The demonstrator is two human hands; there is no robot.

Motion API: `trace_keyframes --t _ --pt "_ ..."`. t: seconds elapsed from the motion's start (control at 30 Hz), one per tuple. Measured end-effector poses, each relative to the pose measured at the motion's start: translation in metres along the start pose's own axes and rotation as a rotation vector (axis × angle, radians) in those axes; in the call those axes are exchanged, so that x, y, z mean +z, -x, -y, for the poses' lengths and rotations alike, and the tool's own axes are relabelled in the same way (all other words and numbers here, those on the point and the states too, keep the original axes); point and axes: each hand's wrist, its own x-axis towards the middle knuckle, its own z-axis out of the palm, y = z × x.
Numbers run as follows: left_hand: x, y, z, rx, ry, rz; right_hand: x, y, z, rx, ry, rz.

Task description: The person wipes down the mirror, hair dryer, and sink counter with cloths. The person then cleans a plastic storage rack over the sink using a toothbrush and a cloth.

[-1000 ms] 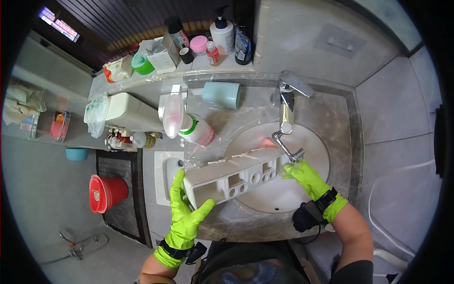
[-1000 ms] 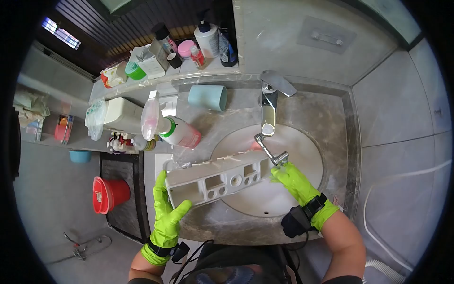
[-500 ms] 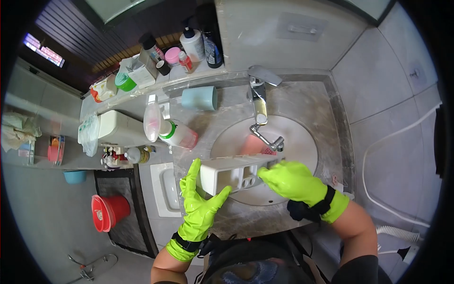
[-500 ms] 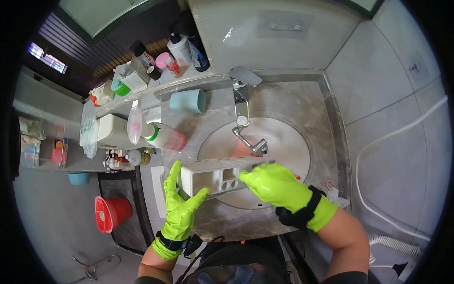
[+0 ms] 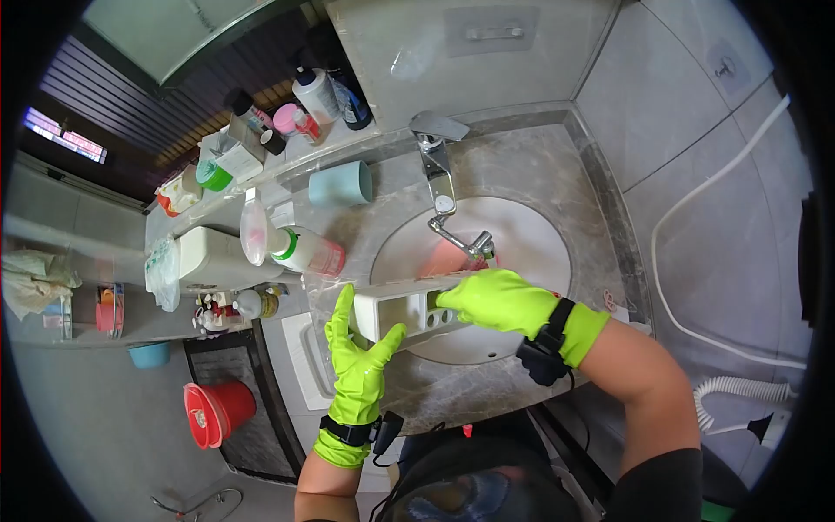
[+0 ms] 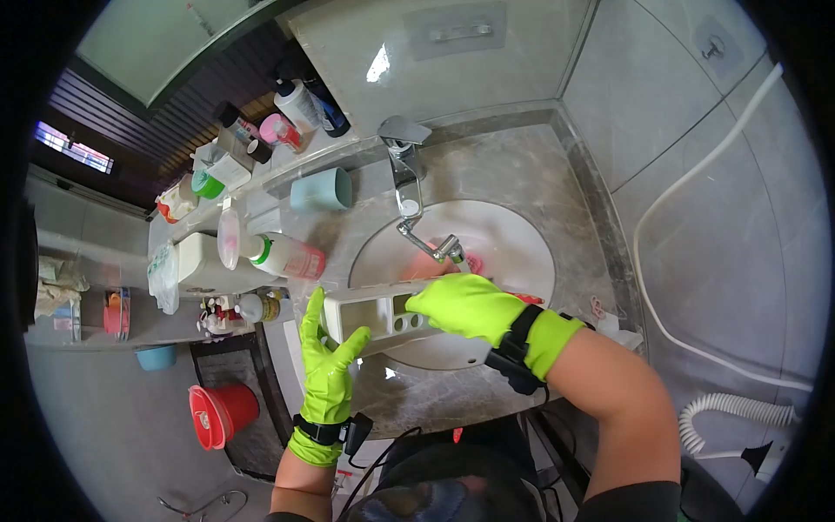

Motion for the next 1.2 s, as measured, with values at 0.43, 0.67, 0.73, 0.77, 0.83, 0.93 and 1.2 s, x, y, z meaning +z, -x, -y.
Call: trace_keyframes --t 0.43,0.67,0.73,0.77,0.83,0.93,1.2 --pt "-0.004 0.014 0.005 -0.012 0.212 -0.031 -0.004 0.013 -0.11 -0.372 -0.137 -0.47" --pt "0.019 0.038 -0.013 0.272 -0.391 -0.07 0.011 0.015 -0.071 -0.31 -0.097 -0.295" --pt "0.029 0.035 -0.006 0.138 -0.216 -0.126 0.009 0.016 -0.075 -0.308 -0.09 -0.378" --pt "0.034 0.032 -0.003 0.072 -0.127 -0.154 0.007 0.016 -0.078 -0.307 -0.085 -0.421" --pt "0.04 0.021 -0.007 -0.155 0.337 -0.169 0.006 0.009 -0.098 -0.419 -0.017 -0.506" --pt "0.044 0.008 -0.005 -0.409 0.519 -0.148 0.0 0.013 -0.101 -0.464 0.206 -0.578" --pt "0.054 -0.017 0.001 -0.621 0.67 0.006 -0.016 0.019 -0.11 -0.43 0.378 -0.615"
